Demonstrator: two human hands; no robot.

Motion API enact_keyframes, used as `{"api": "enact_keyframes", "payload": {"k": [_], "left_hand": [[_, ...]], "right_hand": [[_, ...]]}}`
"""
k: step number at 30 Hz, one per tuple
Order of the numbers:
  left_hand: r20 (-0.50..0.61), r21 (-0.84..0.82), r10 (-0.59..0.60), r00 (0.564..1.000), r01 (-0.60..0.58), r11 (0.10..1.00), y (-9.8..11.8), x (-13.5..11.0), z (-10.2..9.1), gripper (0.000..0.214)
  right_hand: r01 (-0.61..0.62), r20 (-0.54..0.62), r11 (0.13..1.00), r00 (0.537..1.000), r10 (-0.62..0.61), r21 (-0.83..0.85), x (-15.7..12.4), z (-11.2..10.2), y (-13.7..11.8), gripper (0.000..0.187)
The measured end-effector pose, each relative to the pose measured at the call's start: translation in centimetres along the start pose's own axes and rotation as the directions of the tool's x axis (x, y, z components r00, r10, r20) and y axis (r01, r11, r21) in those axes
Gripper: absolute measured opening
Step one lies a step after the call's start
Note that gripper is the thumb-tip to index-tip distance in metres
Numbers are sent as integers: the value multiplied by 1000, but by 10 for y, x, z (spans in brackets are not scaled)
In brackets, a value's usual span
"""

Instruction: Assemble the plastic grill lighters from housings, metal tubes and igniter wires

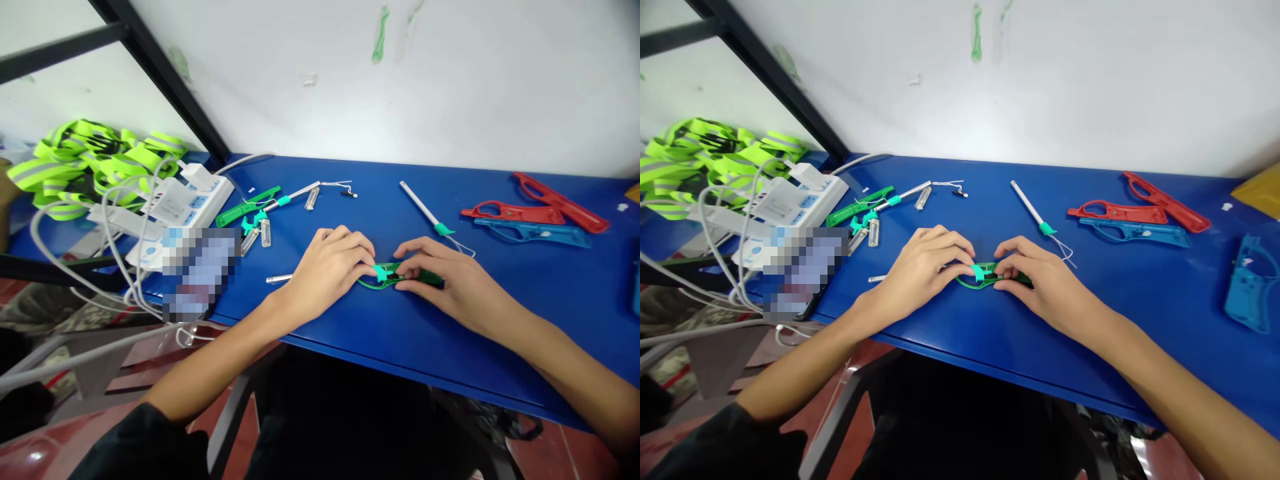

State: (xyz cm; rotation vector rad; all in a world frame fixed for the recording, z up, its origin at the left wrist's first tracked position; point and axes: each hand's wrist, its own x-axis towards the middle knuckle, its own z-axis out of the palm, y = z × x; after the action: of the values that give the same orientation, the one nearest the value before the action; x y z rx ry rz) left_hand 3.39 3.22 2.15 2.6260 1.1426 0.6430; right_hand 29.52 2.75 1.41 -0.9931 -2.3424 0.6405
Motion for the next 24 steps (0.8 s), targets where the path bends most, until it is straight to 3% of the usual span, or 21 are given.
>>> {"api": "enact_keyframes", "payload": {"k": [6, 14, 24], "left_hand": [[33, -34, 30, 999, -29, 999, 3, 3, 2, 17], [-30, -18, -13, 999, 12, 1000, -2, -2, 0, 17], [-98, -41, 7, 995, -11, 999, -3, -5, -3, 19]], "right_hand": [[10, 1, 999, 1000, -10, 48, 1, 0, 0, 14], [-16, 39, 1000, 999, 16, 13, 2, -12, -5, 15], [53, -43, 999, 998, -54, -11, 2, -8, -11, 11]]}}
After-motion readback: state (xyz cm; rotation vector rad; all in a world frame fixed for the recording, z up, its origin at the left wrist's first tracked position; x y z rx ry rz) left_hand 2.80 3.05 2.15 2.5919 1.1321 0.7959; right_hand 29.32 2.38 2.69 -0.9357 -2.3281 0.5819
